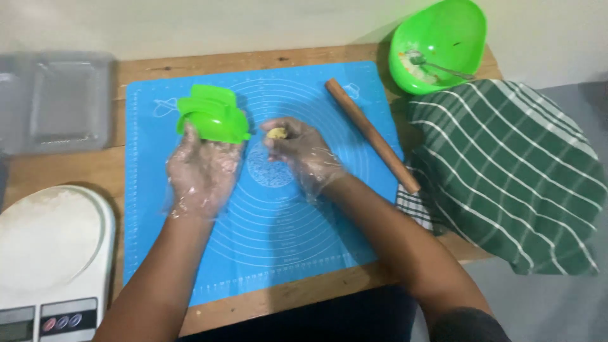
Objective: Rolling dough, filling it, and using a mold to create a pastry
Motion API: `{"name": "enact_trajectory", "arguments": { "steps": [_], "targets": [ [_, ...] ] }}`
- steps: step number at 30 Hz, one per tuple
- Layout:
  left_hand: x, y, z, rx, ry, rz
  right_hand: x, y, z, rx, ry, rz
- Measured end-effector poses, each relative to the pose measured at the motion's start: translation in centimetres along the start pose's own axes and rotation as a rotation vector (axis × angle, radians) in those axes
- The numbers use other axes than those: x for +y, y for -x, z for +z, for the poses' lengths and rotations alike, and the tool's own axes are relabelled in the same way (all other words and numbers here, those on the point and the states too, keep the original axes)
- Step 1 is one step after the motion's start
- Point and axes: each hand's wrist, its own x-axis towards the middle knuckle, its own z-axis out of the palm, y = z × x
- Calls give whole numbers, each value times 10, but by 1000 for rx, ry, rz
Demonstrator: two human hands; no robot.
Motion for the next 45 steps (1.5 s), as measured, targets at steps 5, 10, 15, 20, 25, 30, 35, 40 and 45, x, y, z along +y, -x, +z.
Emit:
{"name": "enact_trajectory", "arguments": {
  "steps": [5,10,15,20,25,30,35,40,45],
  "targets": [
    [1,1,5,54,-65,56,-24,14,16,-53,-45,54],
    [1,-2,-3,94,-76,62,-14,-9,-13,-236,-121,58],
    [-1,1,2,99,-107,81,-36,7,10,-64,-47,93],
    [-2,-1,4,103,-93,95,-58,13,12,-124,-193,216],
    [-1,-4,-4,80,-125,112,-47,12,13,-25,55,142],
    [-4,-6,-9,135,-241,110,-44,11,12,-27,88,62],
    [-11,-9,-10,348,-558,165,-41,9,15,28,247,63],
    [-17,-9,-3,330,-724,165,-40,9,13,94,336,65],
    [-19,-12,-14,252,-1059,127,-55,33,40,-42,189,84]
  ]
}}
